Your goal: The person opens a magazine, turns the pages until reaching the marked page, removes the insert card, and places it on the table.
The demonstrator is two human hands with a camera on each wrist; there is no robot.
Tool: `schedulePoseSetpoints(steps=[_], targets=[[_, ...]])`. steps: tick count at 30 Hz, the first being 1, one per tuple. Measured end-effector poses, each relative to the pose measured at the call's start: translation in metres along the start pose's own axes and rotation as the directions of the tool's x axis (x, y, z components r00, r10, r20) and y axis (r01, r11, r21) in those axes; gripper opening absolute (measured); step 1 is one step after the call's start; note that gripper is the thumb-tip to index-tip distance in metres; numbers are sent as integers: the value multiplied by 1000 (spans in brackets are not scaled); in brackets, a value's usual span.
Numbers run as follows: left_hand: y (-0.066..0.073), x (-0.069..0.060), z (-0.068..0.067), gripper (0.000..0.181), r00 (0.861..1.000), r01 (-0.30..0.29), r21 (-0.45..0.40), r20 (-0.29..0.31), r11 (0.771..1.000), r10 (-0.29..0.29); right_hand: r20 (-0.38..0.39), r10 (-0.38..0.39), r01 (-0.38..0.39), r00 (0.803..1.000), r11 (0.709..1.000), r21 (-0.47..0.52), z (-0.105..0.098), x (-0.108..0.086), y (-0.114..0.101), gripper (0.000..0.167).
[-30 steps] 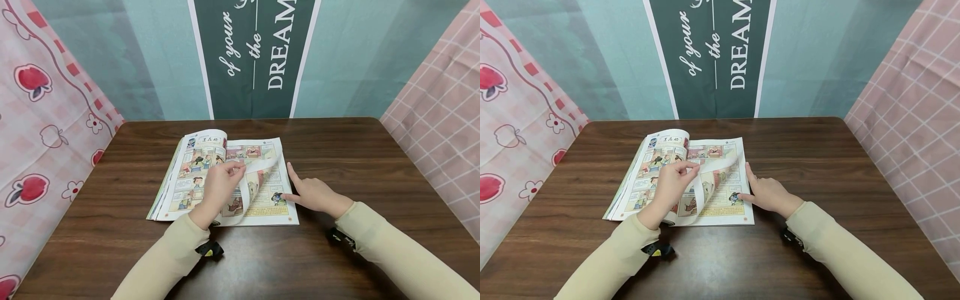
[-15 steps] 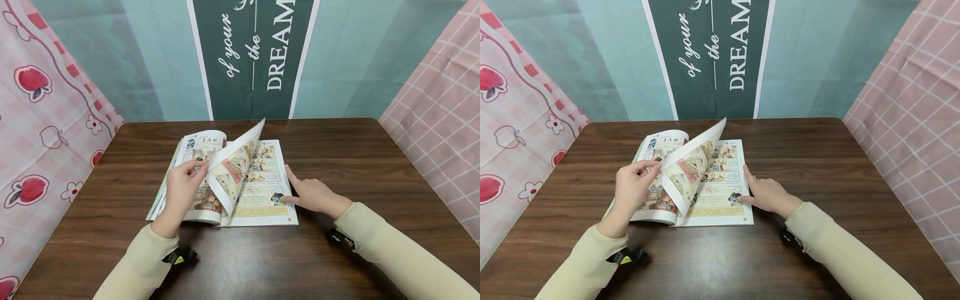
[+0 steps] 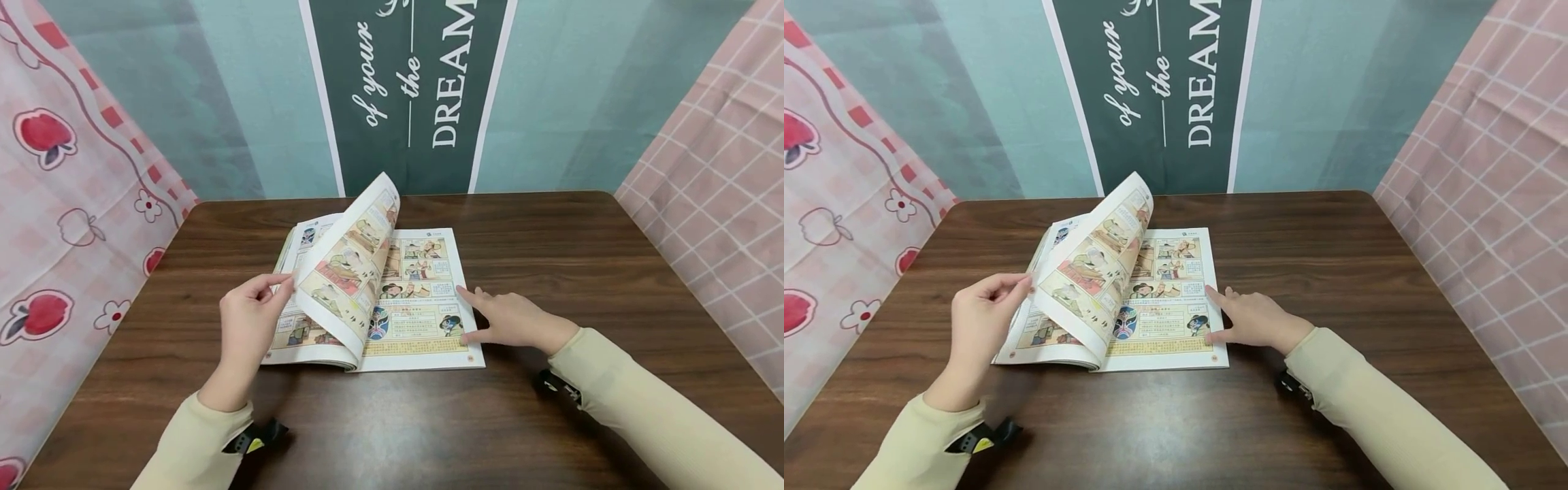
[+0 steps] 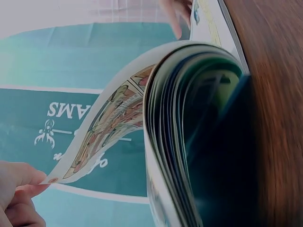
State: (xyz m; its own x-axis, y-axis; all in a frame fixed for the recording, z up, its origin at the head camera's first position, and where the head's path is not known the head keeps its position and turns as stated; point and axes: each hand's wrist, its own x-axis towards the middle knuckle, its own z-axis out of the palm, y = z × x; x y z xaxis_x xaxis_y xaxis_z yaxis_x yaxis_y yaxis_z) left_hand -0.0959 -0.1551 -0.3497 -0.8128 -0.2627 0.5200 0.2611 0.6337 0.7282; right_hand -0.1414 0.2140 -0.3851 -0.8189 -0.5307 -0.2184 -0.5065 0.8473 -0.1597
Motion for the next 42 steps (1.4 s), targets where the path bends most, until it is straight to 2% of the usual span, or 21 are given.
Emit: schedulePoseSetpoints(steps=[10,23,34,38,42], targets=[[-13,-5,-25,6,999,-6,62,-46,998,8,70,-11,11,997,1000,-6,-2,-4,-2,104],[-24,-17,-46,5,999,20,181,-45,983,-12,57,-53,54,997,998,-12,0,-7,-1,102],[-25,-23,-55,8,1000,6,274,-9,962,-3,60,-29,34,998,996,-80,3,-7,-4,101],[-26,-24,-60,7,1000,-8,311,22,950,1,58,-17,22,998,996,-85,3,-6,-5,102],[-30,-25,-64,8,997,1,345,68,938,-26,62,-3,7,998,997,-73,1,-6,-7,101]])
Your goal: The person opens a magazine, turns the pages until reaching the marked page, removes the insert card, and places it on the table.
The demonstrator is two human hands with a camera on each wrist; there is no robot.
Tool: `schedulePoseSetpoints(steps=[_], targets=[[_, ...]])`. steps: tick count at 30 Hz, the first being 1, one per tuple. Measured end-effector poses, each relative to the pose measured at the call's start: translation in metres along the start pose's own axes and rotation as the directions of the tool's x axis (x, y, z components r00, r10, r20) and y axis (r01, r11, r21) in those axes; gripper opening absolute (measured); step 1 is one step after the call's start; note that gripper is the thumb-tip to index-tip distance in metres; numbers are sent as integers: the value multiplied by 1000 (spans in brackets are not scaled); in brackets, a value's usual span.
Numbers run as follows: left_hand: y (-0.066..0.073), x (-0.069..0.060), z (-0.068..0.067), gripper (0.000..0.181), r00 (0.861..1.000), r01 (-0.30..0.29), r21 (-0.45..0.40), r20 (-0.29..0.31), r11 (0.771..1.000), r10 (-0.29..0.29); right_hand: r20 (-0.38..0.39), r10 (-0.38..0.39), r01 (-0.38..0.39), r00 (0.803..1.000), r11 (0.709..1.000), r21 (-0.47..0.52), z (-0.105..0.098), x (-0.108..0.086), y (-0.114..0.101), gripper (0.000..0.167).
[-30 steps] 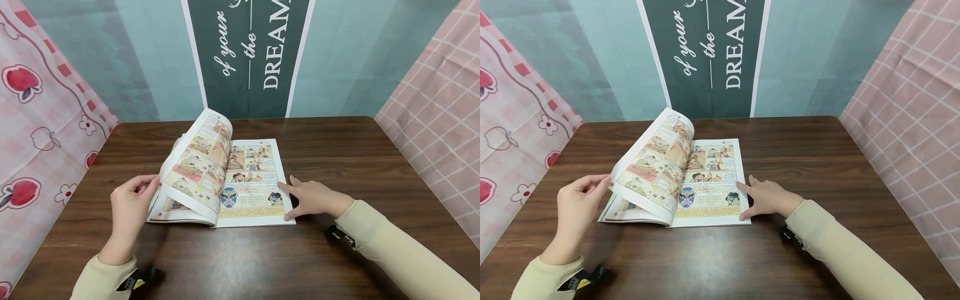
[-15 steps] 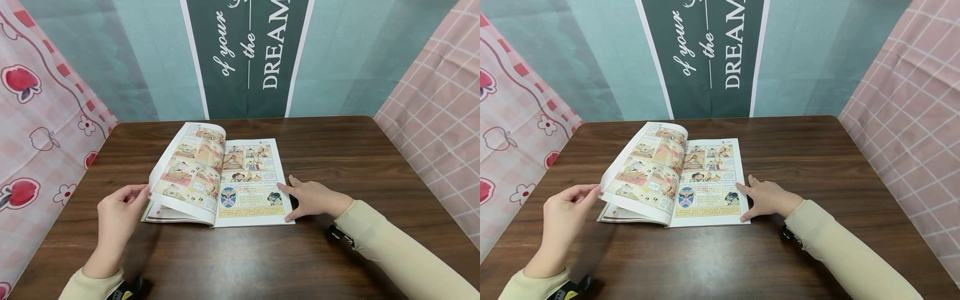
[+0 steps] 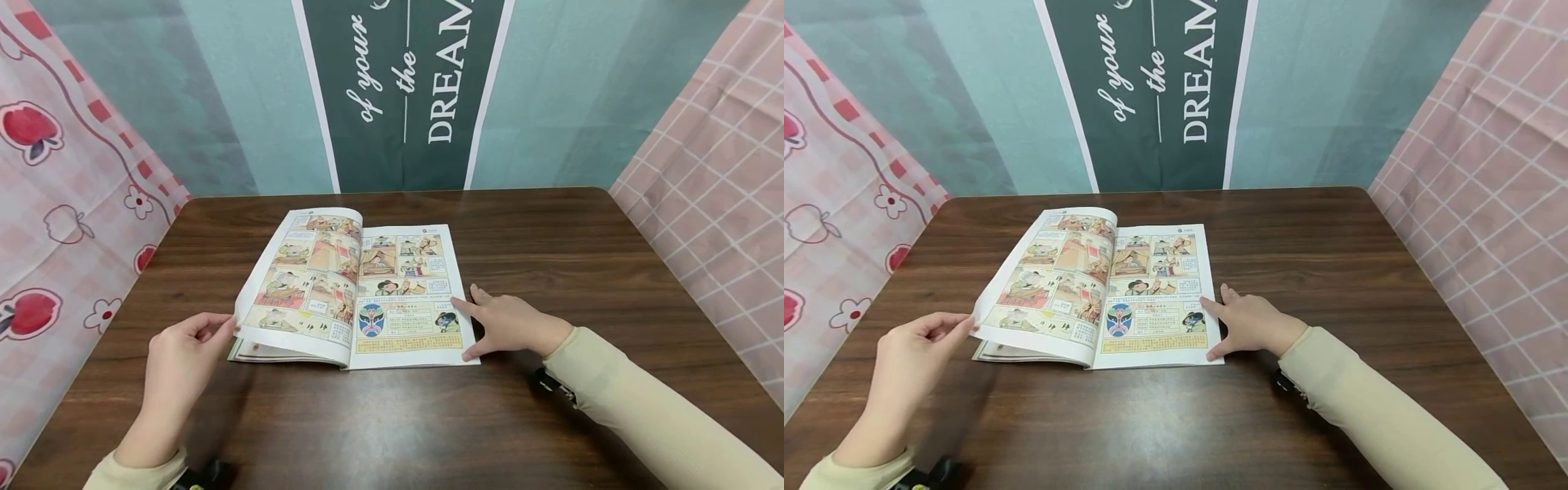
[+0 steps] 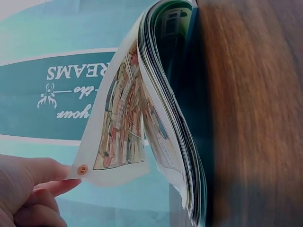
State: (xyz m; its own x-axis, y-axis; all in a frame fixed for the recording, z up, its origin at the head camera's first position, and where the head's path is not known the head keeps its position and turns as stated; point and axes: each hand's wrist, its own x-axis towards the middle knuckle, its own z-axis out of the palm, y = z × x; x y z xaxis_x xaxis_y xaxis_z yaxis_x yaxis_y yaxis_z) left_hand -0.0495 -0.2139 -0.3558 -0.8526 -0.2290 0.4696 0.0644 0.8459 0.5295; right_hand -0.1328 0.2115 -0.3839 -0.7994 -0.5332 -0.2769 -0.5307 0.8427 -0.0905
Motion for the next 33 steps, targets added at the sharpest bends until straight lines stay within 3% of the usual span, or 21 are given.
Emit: schedulePoseSetpoints(steps=[7,11,16,19,22,25,30,32,33], targets=[[-8,-2,-1,14,993,24,54,117,998,-30,-44,-18,17,999,1000,-12,-1,2,-1,96],[-9,-3,-2,18,978,14,81,208,997,-31,-78,-23,22,997,1000,-11,-1,4,-1,89],[-12,-4,-1,19,944,12,120,325,993,-51,-162,-40,36,986,999,-25,1,6,0,62],[-13,-3,-1,18,935,12,129,350,992,-57,-220,-52,37,974,997,-72,2,7,1,42],[-14,-3,-1,20,925,14,142,374,990,-67,-230,-40,18,972,995,-95,3,8,1,33],[-15,-3,-2,24,897,35,167,429,985,-104,-223,-36,14,974,995,-97,2,8,2,32],[-17,2,-1,29,832,23,242,534,970,-153,-231,-42,19,972,995,-102,1,8,2,42],[-15,4,1,31,830,-3,261,539,965,-143,-237,-38,16,971,995,-95,1,7,2,51],[-13,5,2,32,836,-14,260,533,965,-132,-239,-38,15,970,995,-95,1,7,2,55]])
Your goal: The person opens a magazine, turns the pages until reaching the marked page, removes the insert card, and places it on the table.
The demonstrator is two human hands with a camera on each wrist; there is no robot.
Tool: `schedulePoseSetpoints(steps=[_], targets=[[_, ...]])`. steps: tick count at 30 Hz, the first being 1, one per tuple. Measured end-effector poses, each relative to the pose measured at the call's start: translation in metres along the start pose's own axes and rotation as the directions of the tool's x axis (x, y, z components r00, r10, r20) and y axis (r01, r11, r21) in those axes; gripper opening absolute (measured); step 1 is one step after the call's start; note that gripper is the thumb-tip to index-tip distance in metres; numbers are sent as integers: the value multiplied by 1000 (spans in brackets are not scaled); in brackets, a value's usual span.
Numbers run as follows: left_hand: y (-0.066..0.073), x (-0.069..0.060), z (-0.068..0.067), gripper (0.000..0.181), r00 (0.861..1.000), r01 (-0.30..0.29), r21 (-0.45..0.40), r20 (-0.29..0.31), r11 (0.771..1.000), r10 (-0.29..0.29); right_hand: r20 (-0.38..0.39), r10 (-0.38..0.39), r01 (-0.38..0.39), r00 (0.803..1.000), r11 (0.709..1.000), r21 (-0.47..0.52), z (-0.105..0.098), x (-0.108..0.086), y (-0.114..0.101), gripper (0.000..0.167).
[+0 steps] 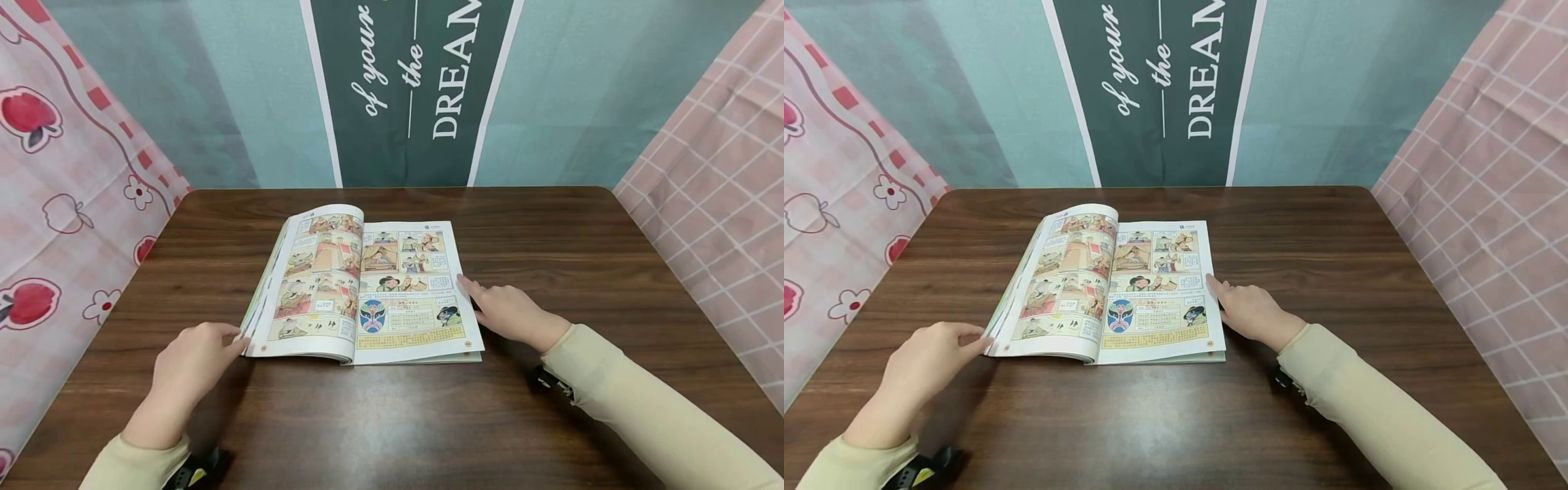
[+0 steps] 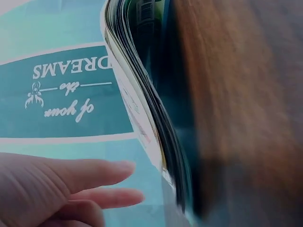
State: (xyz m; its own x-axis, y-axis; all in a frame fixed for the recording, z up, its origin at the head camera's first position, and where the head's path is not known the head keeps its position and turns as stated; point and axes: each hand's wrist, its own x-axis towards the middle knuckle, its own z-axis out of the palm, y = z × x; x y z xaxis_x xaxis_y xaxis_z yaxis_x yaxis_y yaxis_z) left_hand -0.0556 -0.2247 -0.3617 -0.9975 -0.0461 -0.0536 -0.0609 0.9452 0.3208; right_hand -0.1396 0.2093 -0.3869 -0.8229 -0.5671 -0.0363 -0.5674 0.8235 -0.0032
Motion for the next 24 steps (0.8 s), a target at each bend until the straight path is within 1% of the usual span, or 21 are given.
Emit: schedulePoseSetpoints(steps=[2,3,4,5,6,7,9,10,12,13,14,15,17,18,19,20,21,22,23,24], targets=[[10,1,-1,32,997,-33,1,-65,999,33,-1,-1,1,1000,1000,1,0,0,1,59],[18,1,-2,31,993,-60,-6,-103,998,59,2,-4,4,1000,1000,3,-1,0,1,59],[27,2,-1,30,986,-98,-20,-139,995,95,8,-4,4,1000,1000,9,-1,0,1,57],[37,2,0,28,975,-146,-36,-174,989,138,18,-5,4,1000,1000,12,-1,0,2,55],[49,3,2,25,959,-209,-54,-207,976,194,28,-4,4,1000,1000,11,-1,1,2,51],[62,3,6,22,940,-272,-59,-232,960,252,41,-1,1,999,1000,13,-2,1,2,48],[89,4,14,18,901,-391,-85,-240,916,362,66,5,-6,998,1000,16,-2,2,3,42],[103,4,18,17,879,-445,-92,-237,891,415,74,6,-8,997,1000,19,-2,3,4,40],[129,3,25,16,836,-534,-105,-216,839,505,78,1,-3,997,1000,19,-3,4,4,38],[141,3,28,18,822,-562,-112,-193,820,537,76,-5,3,997,1000,24,-3,4,5,37],[153,2,31,20,808,-584,-120,-171,803,563,73,-12,10,997,1000,27,-3,5,5,36],[165,1,33,22,791,-609,-111,-160,785,591,70,-17,14,997,999,36,-4,5,6,35],[186,0,38,26,749,-658,-61,-156,750,644,69,-24,21,997,999,47,-4,5,6,34],[196,-1,41,28,728,-676,-12,-162,737,666,70,-26,22,997,998,53,-4,5,6,33],[205,-2,43,29,707,-688,52,-175,724,685,69,-26,22,997,998,58,-4,5,6,32],[213,-3,46,30,683,-693,124,-203,710,702,67,-27,23,997,998,63,-4,5,7,32],[221,-2,50,30,656,-691,194,-236,696,717,63,-28,23,998,998,66,-5,5,6,31],[227,-2,54,28,630,-681,257,-271,686,727,59,-30,26,998,997,68,-5,5,6,30],[232,-1,57,26,609,-666,307,-303,680,733,54,-34,30,998,997,73,-5,5,5,30],[236,0,61,20,591,-650,346,-329,676,737,55,-36,31,998,996,79,-6,4,5,30]])
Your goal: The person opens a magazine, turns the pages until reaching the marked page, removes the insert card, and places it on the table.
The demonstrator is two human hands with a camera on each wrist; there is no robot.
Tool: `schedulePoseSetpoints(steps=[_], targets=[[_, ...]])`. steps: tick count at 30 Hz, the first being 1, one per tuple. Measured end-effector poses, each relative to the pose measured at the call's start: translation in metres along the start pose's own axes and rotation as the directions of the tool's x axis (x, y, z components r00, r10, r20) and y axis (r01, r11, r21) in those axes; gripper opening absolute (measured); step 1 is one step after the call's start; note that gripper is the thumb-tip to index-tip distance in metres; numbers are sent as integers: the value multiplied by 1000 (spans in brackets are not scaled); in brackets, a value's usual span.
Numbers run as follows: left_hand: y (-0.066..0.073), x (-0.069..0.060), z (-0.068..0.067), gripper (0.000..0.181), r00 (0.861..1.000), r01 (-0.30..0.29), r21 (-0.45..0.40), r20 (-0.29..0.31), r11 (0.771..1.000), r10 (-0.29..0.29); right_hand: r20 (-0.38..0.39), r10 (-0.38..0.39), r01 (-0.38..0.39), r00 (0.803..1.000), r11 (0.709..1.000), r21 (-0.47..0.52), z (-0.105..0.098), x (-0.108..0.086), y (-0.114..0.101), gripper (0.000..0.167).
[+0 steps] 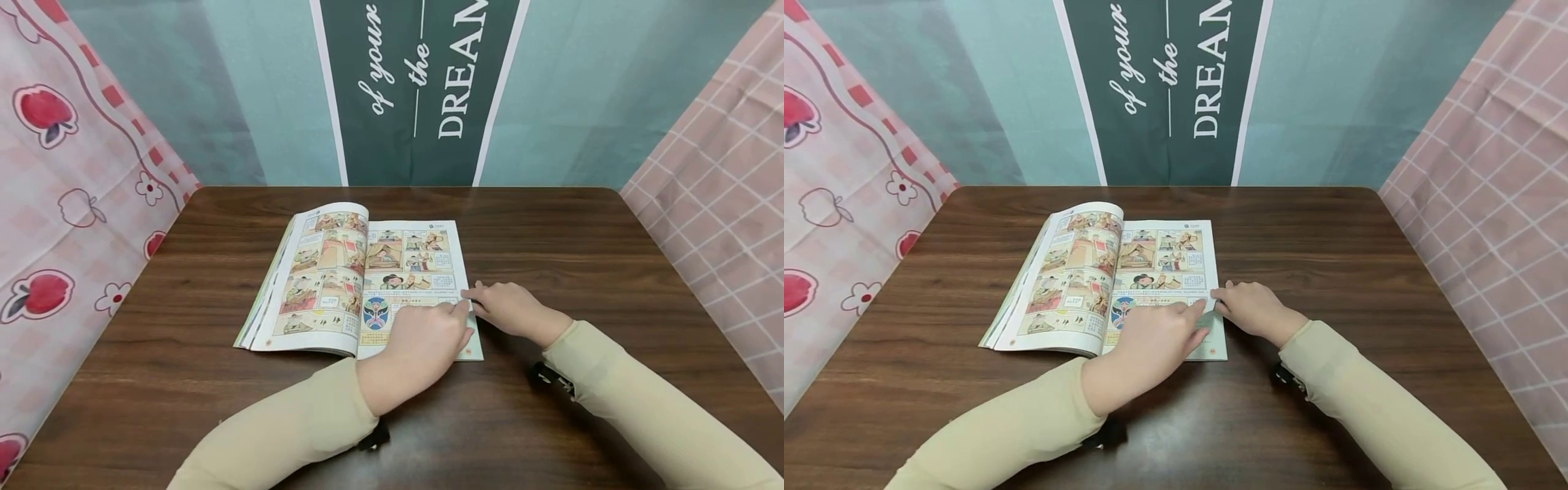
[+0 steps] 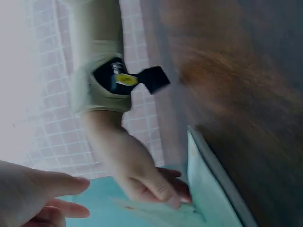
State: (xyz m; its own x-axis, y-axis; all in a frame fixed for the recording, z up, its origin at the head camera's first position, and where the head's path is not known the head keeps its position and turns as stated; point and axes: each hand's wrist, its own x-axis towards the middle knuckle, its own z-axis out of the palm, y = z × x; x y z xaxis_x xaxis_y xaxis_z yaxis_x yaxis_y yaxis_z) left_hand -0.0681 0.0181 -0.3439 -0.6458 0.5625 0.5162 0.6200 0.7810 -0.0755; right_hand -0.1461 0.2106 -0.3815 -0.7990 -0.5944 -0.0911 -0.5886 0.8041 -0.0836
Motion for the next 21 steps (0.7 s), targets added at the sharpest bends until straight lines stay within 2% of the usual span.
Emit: schedulePoseSetpoints(steps=[3,8,13,21], targets=[[5,5,9,8,999,-5,38,-43,999,6,2,-6,6,1000,1000,4,-1,0,-1,30],[6,6,17,17,999,-11,46,-39,999,13,24,9,-9,1000,1000,-8,-2,1,-1,30],[4,8,25,16,997,7,15,-79,1000,-5,31,13,-13,999,1000,-8,-5,2,-1,31],[4,19,34,21,996,41,-19,-83,999,-43,-33,-6,6,999,1000,6,-1,-1,0,25]])
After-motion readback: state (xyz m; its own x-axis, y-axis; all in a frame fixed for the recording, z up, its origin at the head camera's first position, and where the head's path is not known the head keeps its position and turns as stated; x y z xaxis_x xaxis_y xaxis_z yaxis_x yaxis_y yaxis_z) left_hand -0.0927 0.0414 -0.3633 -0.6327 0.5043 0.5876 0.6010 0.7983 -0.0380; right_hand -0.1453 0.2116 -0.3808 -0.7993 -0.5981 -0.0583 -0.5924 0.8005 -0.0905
